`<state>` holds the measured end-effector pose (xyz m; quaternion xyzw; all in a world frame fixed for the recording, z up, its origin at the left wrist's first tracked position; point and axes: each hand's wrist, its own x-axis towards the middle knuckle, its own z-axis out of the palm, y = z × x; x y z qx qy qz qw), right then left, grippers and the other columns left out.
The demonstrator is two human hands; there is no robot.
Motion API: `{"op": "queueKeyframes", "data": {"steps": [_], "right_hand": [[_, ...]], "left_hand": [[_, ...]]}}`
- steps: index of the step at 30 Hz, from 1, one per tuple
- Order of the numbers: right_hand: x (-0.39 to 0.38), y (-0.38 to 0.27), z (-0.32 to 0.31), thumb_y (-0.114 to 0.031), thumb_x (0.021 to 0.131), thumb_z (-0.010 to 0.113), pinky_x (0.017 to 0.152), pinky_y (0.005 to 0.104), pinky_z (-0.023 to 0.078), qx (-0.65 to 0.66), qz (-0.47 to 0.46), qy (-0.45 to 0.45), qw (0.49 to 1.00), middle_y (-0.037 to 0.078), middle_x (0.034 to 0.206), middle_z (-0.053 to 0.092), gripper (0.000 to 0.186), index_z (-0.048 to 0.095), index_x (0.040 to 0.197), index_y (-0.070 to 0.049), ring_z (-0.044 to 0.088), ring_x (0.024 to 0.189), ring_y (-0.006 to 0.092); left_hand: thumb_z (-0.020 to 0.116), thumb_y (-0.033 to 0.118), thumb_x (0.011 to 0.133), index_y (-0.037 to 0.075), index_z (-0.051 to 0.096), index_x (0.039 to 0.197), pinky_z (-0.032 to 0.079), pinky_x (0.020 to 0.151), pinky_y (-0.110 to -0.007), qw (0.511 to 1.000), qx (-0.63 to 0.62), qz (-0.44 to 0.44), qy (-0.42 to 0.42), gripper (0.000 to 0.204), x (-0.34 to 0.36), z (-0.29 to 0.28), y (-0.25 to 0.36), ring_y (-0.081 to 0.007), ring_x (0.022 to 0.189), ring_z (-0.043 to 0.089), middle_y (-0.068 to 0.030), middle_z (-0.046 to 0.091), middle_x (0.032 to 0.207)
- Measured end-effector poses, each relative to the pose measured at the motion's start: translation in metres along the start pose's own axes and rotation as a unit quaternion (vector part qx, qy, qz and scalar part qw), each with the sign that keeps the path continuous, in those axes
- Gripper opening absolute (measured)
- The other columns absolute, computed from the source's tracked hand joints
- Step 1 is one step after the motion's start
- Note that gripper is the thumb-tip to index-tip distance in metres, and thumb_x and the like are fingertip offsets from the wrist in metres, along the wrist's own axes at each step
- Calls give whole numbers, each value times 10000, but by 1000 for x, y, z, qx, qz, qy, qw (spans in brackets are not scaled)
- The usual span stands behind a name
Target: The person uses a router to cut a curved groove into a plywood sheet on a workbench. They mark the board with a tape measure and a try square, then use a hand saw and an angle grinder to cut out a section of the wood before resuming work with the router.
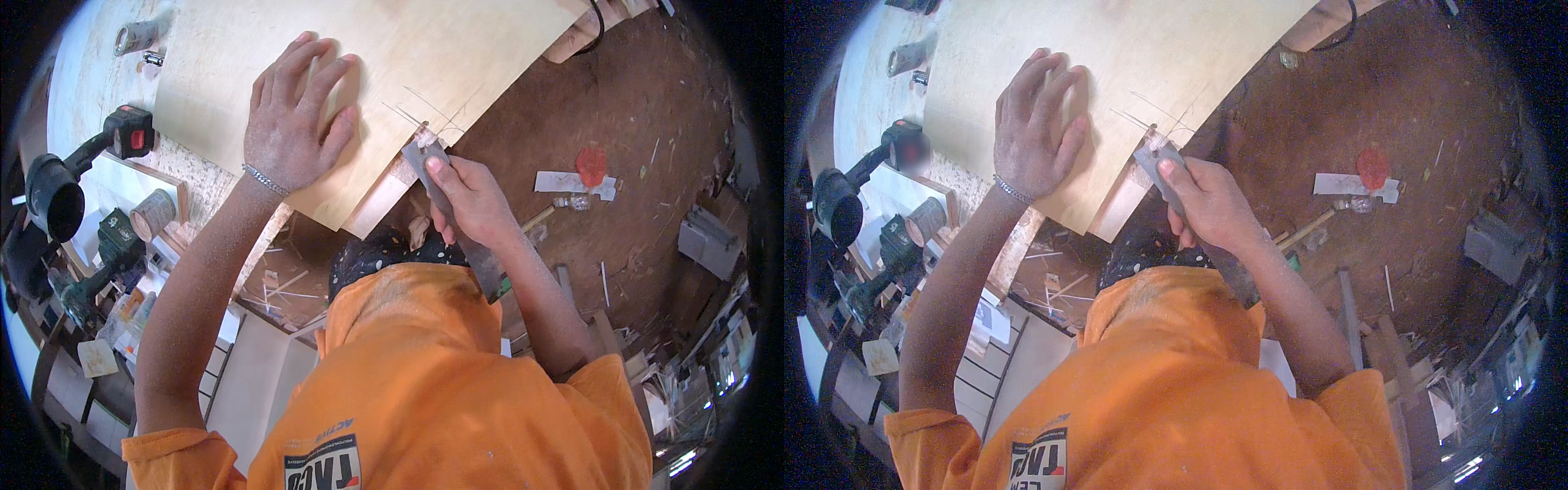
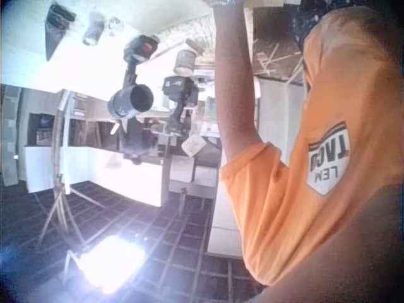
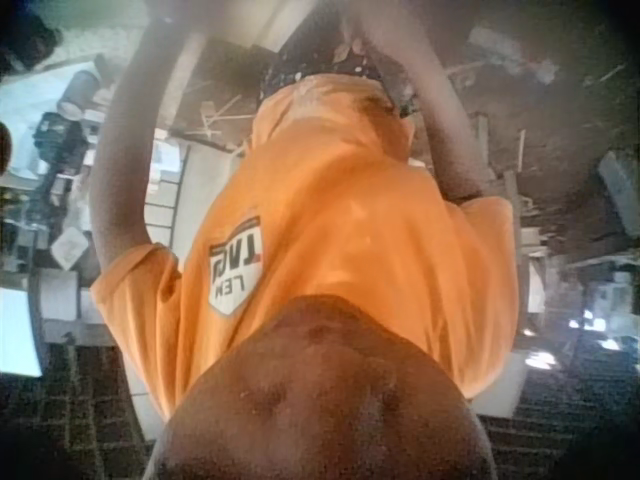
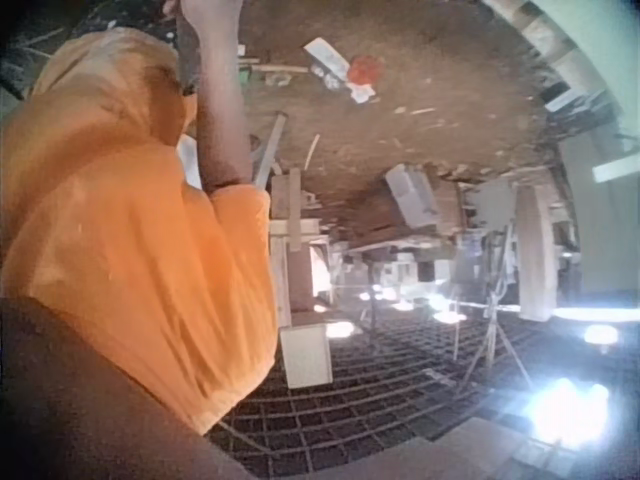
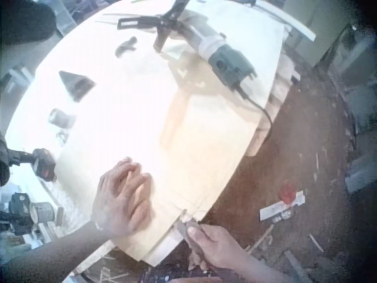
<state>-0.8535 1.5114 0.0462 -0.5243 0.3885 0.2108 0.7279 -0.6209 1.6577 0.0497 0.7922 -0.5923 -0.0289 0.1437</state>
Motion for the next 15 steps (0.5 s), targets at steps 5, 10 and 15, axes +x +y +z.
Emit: {"op": "queueKeyframes", "data": {"steps": [5,10,15], "right_hand": [[3,-1,7,-443,1096,451,457,318,501,-84,-48,63,993,63,579,595,530,595,900,28,614,464,158],[5,-2,-4,-494,1087,453,427,309,471,-7,-19,-9,1000,56,550,579,567,592,832,-7,577,430,153],[8,12,-13,-537,1079,448,369,283,405,146,0,-100,984,52,527,554,563,569,796,-66,513,382,131]], "left_hand": [[667,321,926,181,547,1430,362,1150,-503,1000,1,-4,12,536,-1,3,-2,-316,1466,399,-118,462,1489],[664,317,930,180,527,1447,358,1153,-507,1000,2,-2,8,552,0,3,-1,-318,1464,401,-118,458,1490],[659,321,935,174,536,1441,359,1154,-503,1000,3,-6,3,540,-1,1,0,-315,1463,402,-118,458,1493]]}}
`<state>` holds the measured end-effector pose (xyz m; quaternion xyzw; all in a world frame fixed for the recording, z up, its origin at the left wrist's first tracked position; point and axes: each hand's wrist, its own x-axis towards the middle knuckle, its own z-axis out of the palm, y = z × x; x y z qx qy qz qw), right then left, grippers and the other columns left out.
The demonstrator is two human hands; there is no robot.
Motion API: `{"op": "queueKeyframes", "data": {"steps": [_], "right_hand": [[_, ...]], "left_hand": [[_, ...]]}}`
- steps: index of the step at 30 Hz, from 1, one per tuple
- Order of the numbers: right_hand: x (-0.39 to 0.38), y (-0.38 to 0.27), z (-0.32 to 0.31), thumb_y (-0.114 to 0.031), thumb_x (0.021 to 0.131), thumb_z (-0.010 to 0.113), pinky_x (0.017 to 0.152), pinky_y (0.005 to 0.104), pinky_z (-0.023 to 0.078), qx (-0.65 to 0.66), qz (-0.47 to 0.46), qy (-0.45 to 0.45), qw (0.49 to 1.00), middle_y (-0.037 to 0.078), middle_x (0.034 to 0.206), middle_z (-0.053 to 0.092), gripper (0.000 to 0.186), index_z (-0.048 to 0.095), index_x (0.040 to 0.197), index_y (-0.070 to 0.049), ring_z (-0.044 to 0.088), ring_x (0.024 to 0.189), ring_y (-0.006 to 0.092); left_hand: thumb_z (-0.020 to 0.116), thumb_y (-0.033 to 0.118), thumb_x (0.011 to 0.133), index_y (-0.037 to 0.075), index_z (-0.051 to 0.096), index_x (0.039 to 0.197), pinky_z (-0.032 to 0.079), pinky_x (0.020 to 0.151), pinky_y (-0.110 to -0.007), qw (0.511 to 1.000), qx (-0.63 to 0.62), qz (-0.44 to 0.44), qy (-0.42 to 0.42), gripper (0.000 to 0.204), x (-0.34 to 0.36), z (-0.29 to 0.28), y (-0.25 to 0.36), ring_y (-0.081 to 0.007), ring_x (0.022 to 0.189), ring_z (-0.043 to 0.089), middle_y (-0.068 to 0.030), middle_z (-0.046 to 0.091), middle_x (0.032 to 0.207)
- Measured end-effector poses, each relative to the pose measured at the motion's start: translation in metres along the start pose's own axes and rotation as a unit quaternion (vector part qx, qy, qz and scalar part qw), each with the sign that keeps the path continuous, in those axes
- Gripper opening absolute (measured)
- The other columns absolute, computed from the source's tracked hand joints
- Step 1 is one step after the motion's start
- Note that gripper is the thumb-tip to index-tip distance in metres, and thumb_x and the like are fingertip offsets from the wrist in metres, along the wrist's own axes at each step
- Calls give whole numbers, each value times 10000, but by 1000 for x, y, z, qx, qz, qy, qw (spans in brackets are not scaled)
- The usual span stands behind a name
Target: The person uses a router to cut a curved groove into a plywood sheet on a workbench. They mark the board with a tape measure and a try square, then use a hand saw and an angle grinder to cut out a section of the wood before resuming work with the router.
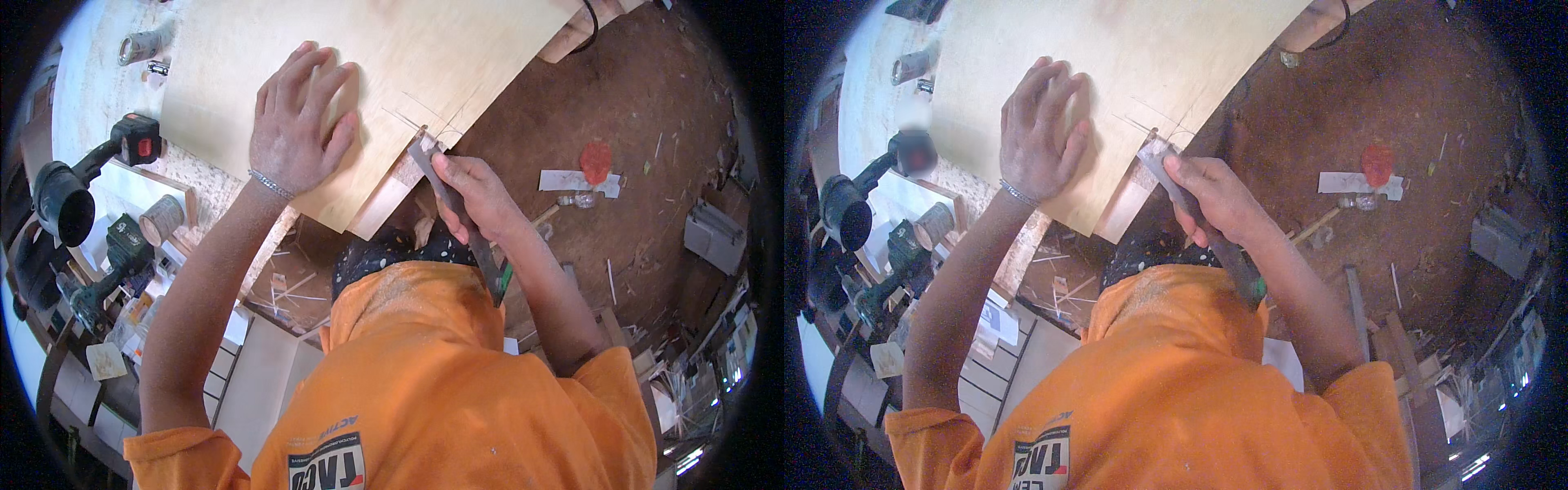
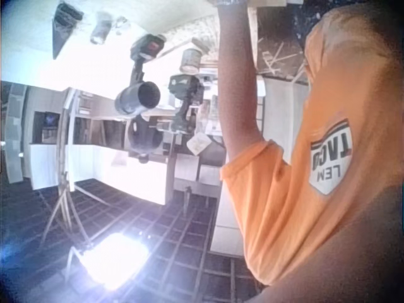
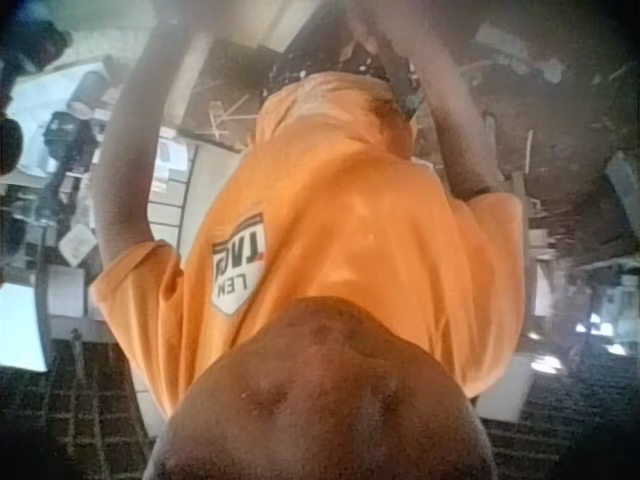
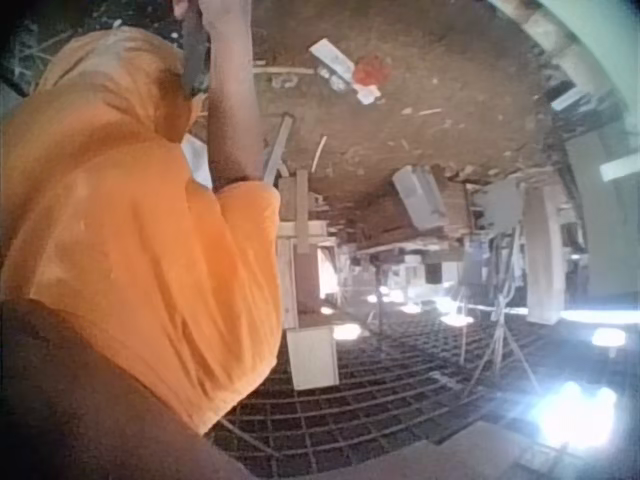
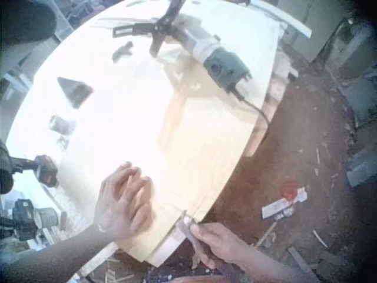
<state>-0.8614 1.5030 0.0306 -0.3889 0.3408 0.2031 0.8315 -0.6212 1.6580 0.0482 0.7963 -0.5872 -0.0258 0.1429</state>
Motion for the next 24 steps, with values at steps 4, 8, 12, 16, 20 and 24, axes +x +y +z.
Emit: {"op": "queueKeyframes", "data": {"steps": [4,8,12,16,20,24], "right_hand": [[0,5,3,-544,1069,466,340,276,380,141,14,-36,989,51,509,532,551,558,795,-75,481,350,132],[-9,21,0,-556,1059,482,321,277,367,300,-32,-212,929,55,502,522,544,563,827,-71,462,328,137],[-34,-12,11,-537,1066,487,384,274,431,-62,26,20,998,55,536,557,543,596,874,-40,523,389,135],[-31,-24,26,-458,1083,480,433,303,475,-252,47,145,956,71,591,621,517,644,1009,28,585,441,133],[-20,-27,29,-460,1080,487,445,308,489,-286,44,185,939,77,588,626,517,668,1056,24,596,448,138],[-22,-23,32,-460,1071,509,447,310,493,-310,13,195,931,91,603,643,514,681,1067,25,609,454,146]], "left_hand": [[657,330,939,182,550,1428,361,1155,-495,1000,-14,0,5,521,-1,-1,-1,-313,1463,402,-118,464,1490],[659,302,939,149,536,1445,365,1143,-486,999,-31,12,8,543,0,-2,-2,-340,1449,427,-142,477,1488],[670,299,930,173,538,1441,370,1142,-486,1000,-21,-1,9,543,-5,-3,-3,-328,1449,429,-121,482,1485],[673,299,929,179,546,1427,371,1144,-486,999,-31,-2,22,528,-5,0,-5,-316,1450,430,-113,485,1482],[674,299,928,177,550,1420,371,1147,-483,999,-26,-2,25,522,-3,0,-2,-310,1449,431,-111,483,1484],[675,303,927,175,554,1411,372,1145,-482,999,-24,1,27,515,0,-4,2,-306,1452,429,-108,484,1487]]}}
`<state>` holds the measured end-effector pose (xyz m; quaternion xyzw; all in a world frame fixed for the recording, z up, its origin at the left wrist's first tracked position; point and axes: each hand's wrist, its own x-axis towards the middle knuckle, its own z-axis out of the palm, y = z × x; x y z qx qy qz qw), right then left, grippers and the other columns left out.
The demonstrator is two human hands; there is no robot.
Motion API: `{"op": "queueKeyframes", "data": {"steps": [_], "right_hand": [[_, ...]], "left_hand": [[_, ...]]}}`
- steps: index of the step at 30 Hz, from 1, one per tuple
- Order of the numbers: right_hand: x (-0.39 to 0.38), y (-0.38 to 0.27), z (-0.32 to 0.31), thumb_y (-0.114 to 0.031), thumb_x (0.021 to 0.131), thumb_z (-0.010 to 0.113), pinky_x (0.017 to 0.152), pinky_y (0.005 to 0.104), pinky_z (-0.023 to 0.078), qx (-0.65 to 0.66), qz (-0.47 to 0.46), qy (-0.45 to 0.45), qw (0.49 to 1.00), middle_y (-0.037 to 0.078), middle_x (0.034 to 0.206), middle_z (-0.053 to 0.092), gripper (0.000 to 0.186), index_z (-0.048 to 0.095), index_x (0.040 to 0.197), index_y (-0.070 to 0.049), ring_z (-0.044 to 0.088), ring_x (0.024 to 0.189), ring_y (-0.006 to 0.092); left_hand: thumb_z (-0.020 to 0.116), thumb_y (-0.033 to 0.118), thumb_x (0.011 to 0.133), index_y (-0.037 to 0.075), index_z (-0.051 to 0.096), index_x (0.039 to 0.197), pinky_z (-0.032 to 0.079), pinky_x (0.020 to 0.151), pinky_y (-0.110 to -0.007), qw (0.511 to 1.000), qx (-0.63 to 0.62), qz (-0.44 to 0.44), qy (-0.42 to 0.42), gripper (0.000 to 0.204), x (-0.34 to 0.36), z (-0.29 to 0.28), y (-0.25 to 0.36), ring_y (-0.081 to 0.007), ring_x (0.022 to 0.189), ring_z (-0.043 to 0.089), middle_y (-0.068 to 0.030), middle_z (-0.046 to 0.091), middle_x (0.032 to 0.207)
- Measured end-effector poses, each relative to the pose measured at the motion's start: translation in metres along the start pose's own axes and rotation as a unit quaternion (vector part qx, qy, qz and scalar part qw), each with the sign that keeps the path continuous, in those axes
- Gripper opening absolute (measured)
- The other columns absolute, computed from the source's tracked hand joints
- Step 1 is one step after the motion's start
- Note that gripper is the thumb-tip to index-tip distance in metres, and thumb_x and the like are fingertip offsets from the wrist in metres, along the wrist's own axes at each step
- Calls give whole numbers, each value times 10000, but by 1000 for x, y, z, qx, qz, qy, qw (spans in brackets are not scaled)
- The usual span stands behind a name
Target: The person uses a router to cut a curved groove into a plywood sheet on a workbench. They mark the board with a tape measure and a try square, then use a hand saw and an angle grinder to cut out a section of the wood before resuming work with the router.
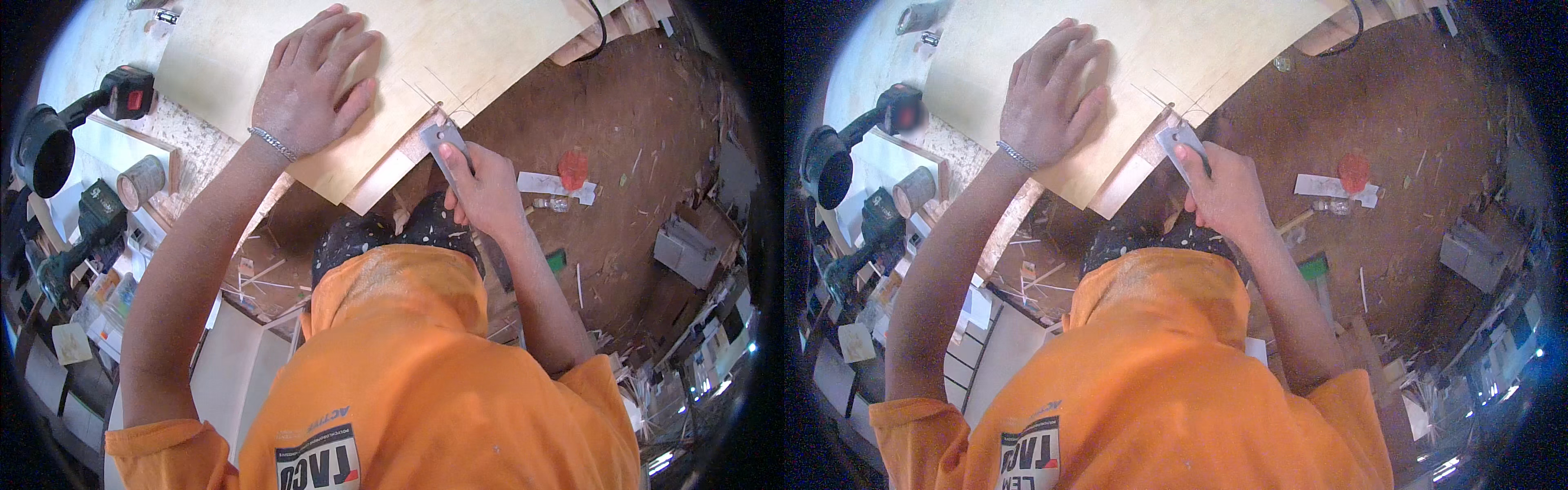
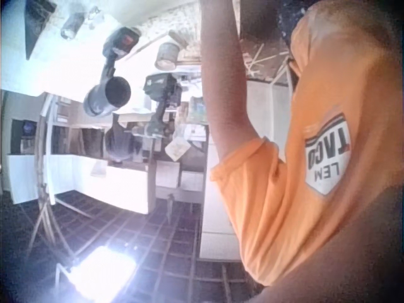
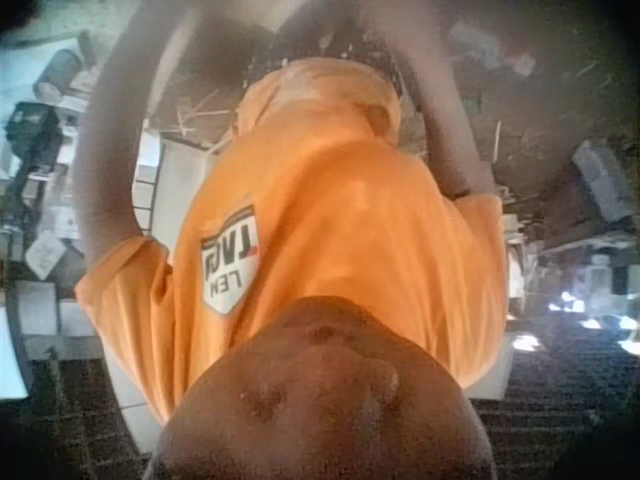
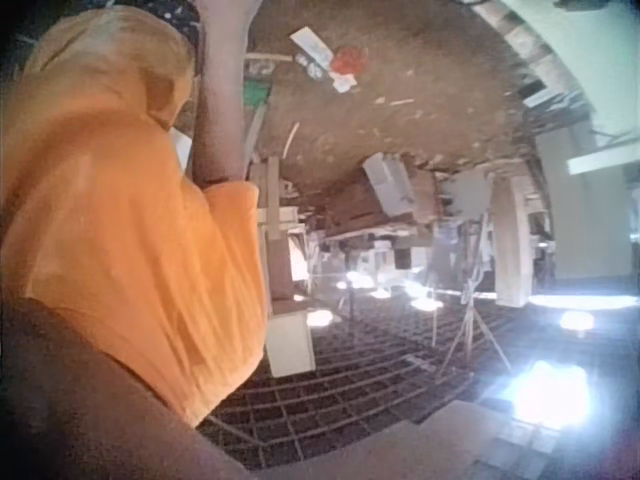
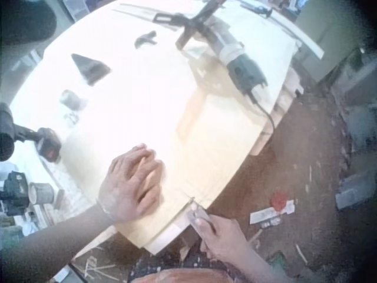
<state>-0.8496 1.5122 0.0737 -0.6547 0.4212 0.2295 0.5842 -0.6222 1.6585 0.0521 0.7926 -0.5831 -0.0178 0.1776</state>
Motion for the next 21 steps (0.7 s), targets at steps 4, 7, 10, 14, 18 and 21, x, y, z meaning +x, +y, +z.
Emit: {"op": "queueKeyframes", "data": {"steps": [4,7,10,14,18,21], "right_hand": [[3,-1,-9,-489,1053,550,416,280,463,-5,6,-63,998,71,589,630,545,638,895,25,592,443,120],[15,-5,-12,-470,1036,573,456,315,503,3,16,-65,998,106,620,659,535,691,982,49,634,472,159],[18,-19,-14,-479,1010,617,470,308,512,4,44,-45,998,103,615,659,544,700,895,46,644,484,156],[23,1,-5,-508,985,659,445,280,485,18,-17,0,1000,70,596,642,547,697,854,22,624,481,124],[27,15,2,-484,983,666,470,295,500,81,-26,-7,996,84,583,650,534,707,828,26,640,481,142],[32,19,-2,-482,983,671,463,301,491,110,-10,-34,993,78,577,646,524,709,839,20,630,471,139]], "left_hand": [[675,307,927,172,559,1405,367,1145,-487,1000,10,-11,-12,510,-5,4,-4,-306,1456,424,-107,487,1488],[676,310,927,167,558,1406,361,1147,-489,1000,5,-3,-5,513,-3,5,-5,-305,1459,419,-106,485,1494],[678,307,925,161,555,1410,358,1149,-488,1000,5,-1,-7,521,-3,4,-4,-304,1461,417,-105,481,1502],[683,292,920,154,553,1413,358,1148,-489,1000,5,-8,-7,527,-4,5,-4,-303,1459,418,-103,481,1506],[683,293,920,156,551,1416,364,1144,-486,1000,-3,5,2,531,-3,3,-3,-305,1459,419,-99,477,1509],[680,297,923,158,548,1417,370,1140,-482,1000,1,11,2,530,1,0,1,-306,1458,420,-96,477,1507]]}}
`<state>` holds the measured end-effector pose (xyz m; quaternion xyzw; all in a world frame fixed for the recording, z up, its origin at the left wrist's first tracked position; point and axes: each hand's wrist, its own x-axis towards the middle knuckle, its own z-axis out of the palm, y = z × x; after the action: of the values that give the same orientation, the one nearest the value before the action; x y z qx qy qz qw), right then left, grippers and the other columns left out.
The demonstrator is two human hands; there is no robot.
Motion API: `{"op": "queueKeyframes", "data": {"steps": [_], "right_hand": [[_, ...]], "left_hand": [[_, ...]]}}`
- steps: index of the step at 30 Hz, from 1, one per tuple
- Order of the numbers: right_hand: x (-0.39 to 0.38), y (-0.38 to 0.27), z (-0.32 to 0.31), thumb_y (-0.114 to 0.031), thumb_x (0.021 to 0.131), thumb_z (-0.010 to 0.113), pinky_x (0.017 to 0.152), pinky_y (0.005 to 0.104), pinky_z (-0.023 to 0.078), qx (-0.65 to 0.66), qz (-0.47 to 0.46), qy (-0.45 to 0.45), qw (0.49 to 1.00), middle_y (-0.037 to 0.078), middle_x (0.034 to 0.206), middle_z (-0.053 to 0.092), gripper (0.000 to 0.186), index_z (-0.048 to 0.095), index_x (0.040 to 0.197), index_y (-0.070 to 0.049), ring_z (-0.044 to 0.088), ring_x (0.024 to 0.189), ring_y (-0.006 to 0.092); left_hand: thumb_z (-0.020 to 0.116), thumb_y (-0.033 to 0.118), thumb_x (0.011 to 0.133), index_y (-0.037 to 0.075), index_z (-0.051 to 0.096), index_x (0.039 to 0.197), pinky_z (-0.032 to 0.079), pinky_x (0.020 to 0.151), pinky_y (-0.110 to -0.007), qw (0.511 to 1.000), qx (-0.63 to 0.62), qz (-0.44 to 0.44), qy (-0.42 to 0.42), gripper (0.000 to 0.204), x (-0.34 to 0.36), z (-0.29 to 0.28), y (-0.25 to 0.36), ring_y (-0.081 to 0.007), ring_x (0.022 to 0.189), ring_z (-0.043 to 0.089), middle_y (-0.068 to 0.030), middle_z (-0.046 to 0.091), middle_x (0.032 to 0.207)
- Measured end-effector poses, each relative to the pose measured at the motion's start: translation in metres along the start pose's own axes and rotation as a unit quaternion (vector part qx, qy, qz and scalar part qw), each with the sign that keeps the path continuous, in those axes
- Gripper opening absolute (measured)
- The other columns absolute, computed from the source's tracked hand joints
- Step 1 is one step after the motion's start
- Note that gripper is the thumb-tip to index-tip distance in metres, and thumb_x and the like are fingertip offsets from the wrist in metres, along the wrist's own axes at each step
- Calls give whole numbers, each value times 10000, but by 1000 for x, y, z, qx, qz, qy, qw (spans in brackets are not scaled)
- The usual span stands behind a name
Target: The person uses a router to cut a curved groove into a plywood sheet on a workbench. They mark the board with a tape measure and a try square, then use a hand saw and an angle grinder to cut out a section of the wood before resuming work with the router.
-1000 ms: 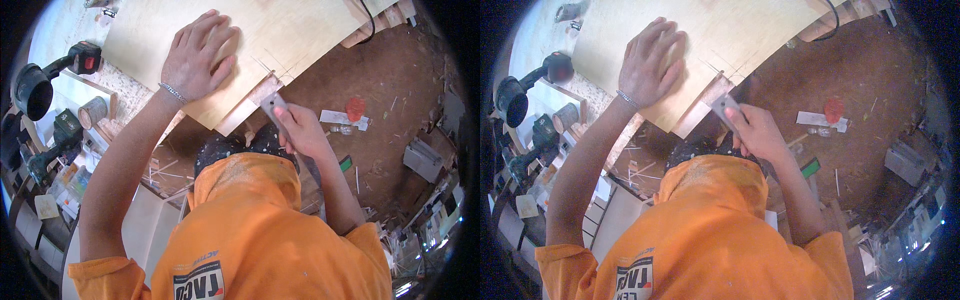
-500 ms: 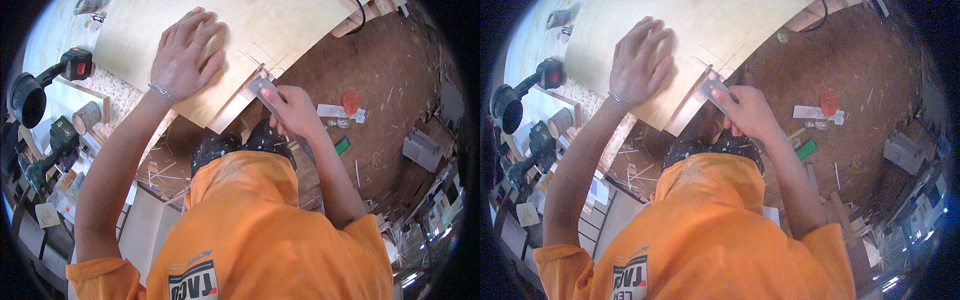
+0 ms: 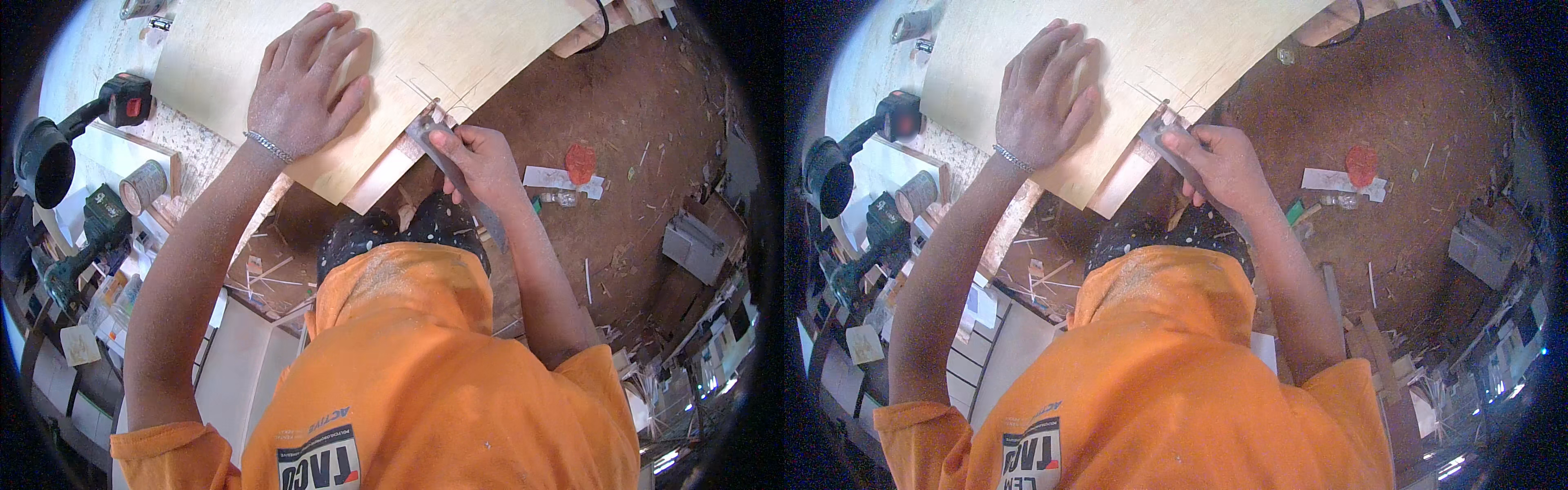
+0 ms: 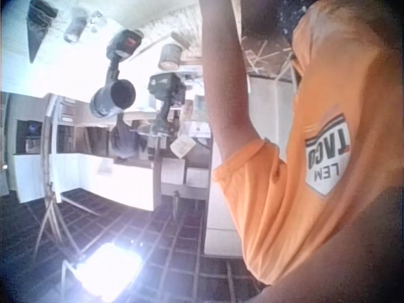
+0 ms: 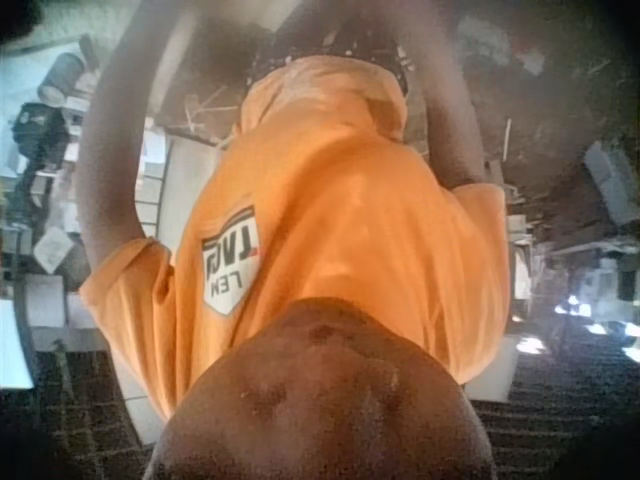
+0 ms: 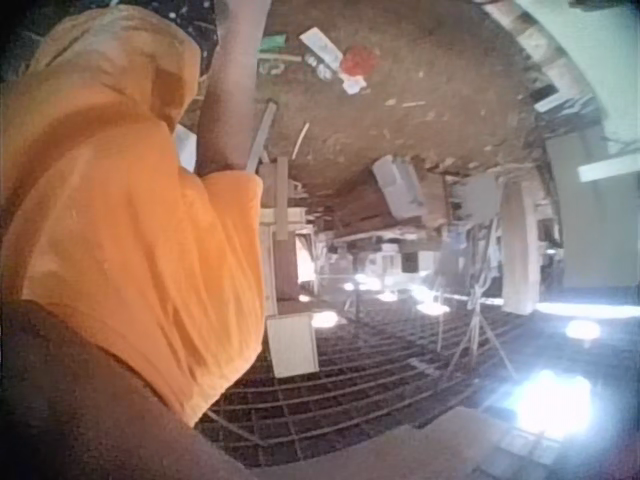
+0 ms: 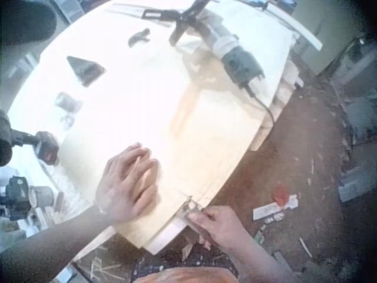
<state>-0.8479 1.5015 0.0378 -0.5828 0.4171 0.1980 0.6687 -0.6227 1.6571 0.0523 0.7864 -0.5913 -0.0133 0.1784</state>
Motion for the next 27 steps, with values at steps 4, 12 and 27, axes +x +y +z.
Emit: {"op": "queueKeyframes", "data": {"steps": [4,12,27], "right_hand": [[-8,-3,12,-479,993,660,447,293,479,-84,-63,74,992,72,581,641,499,709,849,-4,615,457,135],[-2,7,9,-497,1032,597,386,265,415,58,-40,27,997,20,531,550,521,680,837,-21,533,411,105],[-63,62,-49,-526,1085,437,369,304,336,160,-93,21,983,-5,478,453,561,537,748,-89,428,350,131]], "left_hand": [[676,301,931,168,546,1417,373,1140,-481,1000,-1,-8,-1,521,-2,0,-1,-304,1456,422,-95,480,1503],[677,314,938,184,550,1414,379,1140,-478,1000,-1,-6,8,509,-2,1,-1,-297,1455,428,-97,488,1488],[705,398,903,160,551,1418,365,1154,-495,1000,-3,-20,17,588,-15,7,-6,-312,1426,444,-117,510,1469]]}}
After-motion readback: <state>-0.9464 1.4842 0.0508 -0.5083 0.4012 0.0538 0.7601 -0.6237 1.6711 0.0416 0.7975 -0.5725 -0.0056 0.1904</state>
